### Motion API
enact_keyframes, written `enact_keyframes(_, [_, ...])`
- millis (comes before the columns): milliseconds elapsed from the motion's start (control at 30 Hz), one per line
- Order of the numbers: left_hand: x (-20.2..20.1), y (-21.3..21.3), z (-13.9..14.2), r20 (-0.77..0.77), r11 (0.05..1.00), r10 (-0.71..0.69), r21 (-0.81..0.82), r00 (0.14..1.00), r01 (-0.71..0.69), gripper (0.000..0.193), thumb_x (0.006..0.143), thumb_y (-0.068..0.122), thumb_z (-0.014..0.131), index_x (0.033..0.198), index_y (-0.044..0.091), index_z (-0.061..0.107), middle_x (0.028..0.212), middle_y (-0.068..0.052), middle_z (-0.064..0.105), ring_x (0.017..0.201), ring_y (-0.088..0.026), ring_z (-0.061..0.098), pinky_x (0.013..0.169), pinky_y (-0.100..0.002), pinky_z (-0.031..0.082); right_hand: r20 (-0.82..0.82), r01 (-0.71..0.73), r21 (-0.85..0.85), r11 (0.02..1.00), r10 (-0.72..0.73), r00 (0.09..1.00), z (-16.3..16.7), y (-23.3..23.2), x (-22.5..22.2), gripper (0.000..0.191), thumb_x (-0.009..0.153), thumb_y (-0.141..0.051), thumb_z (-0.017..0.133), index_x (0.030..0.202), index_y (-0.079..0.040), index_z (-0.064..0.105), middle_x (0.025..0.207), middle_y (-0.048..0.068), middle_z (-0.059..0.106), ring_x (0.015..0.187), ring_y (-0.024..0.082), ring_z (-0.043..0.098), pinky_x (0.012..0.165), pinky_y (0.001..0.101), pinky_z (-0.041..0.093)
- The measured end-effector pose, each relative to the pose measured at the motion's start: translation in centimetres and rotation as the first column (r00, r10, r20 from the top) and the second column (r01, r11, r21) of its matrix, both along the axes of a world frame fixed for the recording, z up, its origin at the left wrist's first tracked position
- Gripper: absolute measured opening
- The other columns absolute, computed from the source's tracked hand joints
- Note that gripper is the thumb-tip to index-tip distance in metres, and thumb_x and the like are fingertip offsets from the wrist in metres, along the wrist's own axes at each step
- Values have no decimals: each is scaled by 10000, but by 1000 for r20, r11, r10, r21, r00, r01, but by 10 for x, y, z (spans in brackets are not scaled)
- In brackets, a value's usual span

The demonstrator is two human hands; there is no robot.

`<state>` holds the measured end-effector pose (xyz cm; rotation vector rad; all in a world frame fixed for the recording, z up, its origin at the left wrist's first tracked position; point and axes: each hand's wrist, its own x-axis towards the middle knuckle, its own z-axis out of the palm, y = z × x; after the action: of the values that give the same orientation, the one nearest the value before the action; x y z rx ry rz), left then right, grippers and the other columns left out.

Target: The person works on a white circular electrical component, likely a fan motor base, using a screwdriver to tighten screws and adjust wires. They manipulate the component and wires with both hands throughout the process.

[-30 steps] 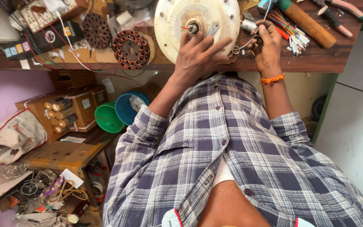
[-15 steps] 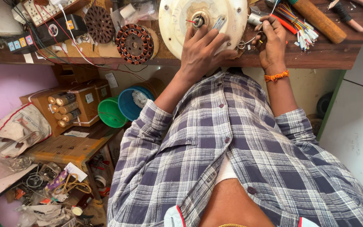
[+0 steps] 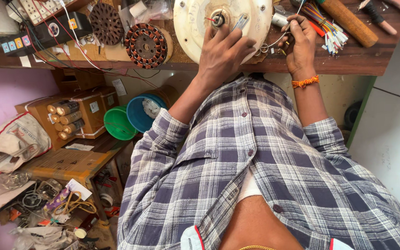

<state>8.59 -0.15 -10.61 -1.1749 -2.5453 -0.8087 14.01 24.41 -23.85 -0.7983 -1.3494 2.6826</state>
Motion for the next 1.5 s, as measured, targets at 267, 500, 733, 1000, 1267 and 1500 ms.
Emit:
enact_keyframes(267, [-1, 4, -3, -73, 999, -44, -23, 996, 42, 242, 1004, 266, 724, 1140, 73, 671, 987, -30, 582, 937, -214, 574, 813, -380, 501, -20, 8, -14, 1000, -8, 1000, -2, 5, 2, 107, 1105, -138, 616, 1183, -69, 642, 978, 54, 682, 766, 98, 609, 704, 296, 570])
enact_keyframes(500, [20, 31, -2, 51, 974, -221, 70, 974, 218, 313, 960, 183, 681, 1241, 53, 636, 1083, -51, 633, 960, -190, 668, 725, -331, 567, -114, 3, -433, 901, -58, 992, 8, 20, 32, 337, 1163, -354, 611, 903, -143, 572, 849, 7, 594, 799, 152, 566, 799, 312, 490])
enact_keyframes(733, [38, 114, -52, 64, 860, -483, -150, 873, 487, 249, 915, 167, 625, 1084, -15, 623, 1184, -153, 581, 1062, -290, 621, 787, -368, 549, 39, 116, -602, 790, -116, 993, 62, -18, 50, 350, 1019, -406, 513, 930, -73, 572, 946, 74, 626, 1010, 221, 623, 1059, 395, 515])
enact_keyframes(1000, [43, 99, -52, 160, 861, -507, 60, 847, 504, 387, 864, 175, 635, 1226, 52, 575, 1274, -187, 515, 1280, -366, 490, 1026, -434, 476, -67, -99, 339, 935, 129, 989, 60, -31, 78, 292, 1035, -222, 562, 1257, -32, 554, 1235, 115, 626, 1168, 249, 607, 1062, 389, 498])
enact_keyframes(1267, [35, 82, -29, 116, 775, -609, -122, 785, 620, 351, 872, 161, 641, 1214, 100, 597, 1208, -121, 614, 1211, -303, 569, 944, -426, 484, -134, -49, -777, 628, -88, 987, -21, -8, 76, 275, 1196, -303, 545, 1076, -73, 635, 955, 61, 649, 910, 214, 653, 840, 352, 543])
enact_keyframes(1500, [18, 23, 34, 206, 845, -531, 52, 822, 532, 289, 871, 106, 687, 1160, 119, 675, 1074, -42, 668, 1039, -239, 647, 888, -383, 523, 579, -618, 708, 342, 219, 785, -32, 45, 110, 370, 1012, -383, 681, 909, -35, 751, 713, 96, 660, 660, 164, 642, 618, 323, 479])
